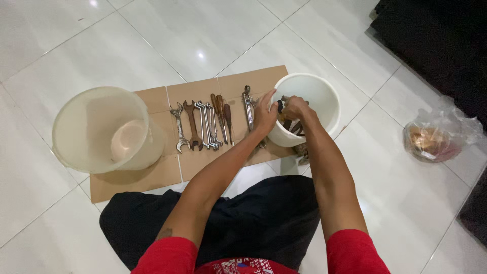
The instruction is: The person sits on the floor and removes various tools from a white bucket, placing them in a row on a cardboard sheet. They then wipe a wrench with a cloth and continue arranging the tools neatly.
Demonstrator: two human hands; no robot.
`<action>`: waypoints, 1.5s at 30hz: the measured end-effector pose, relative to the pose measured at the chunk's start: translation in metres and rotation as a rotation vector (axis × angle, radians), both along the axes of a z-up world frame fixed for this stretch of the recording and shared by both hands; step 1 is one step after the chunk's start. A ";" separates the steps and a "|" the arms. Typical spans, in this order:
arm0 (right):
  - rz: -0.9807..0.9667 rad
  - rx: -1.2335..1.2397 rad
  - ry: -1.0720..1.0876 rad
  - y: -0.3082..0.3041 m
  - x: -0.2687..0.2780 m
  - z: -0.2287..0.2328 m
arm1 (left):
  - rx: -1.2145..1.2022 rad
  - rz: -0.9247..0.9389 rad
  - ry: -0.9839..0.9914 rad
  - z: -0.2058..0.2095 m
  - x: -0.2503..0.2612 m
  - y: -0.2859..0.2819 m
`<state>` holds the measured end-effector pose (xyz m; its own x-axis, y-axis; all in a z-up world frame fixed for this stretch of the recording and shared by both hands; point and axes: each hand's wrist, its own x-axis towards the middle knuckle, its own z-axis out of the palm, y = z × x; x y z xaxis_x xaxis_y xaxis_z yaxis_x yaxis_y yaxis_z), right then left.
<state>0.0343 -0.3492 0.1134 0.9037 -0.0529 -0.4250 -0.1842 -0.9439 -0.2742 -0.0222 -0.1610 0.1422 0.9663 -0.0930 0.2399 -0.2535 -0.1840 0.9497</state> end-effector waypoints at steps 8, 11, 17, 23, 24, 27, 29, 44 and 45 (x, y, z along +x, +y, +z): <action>0.130 -0.063 0.203 0.009 0.005 0.011 | 0.024 0.059 0.069 -0.020 0.015 -0.012; -0.039 0.074 0.232 0.013 0.003 0.018 | -0.040 0.041 0.058 -0.023 0.011 -0.011; 0.016 0.052 0.250 0.020 0.005 0.003 | -0.116 0.020 0.090 -0.017 0.005 -0.008; 0.070 0.040 0.234 0.021 0.002 0.002 | -0.116 0.041 0.100 -0.012 0.005 -0.009; 0.071 0.043 0.234 0.023 0.001 0.003 | -0.126 0.039 0.110 -0.011 0.004 -0.009; 0.095 0.035 0.267 0.026 0.003 0.002 | -0.126 0.011 0.131 -0.008 0.002 -0.007; 0.102 0.045 0.264 0.025 0.006 -0.007 | -0.095 0.021 0.137 -0.006 0.002 -0.006; 0.037 0.124 0.032 -0.002 0.028 -0.076 | -0.041 0.016 0.122 -0.038 0.012 -0.013; 0.079 0.081 0.012 0.000 0.029 -0.074 | -0.023 0.018 0.125 -0.039 0.013 -0.013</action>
<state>0.0631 -0.3493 0.0394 0.8987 0.0530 -0.4353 -0.1139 -0.9304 -0.3485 -0.0090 -0.1735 0.1036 0.9903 -0.0710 0.1196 -0.1299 -0.1649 0.9777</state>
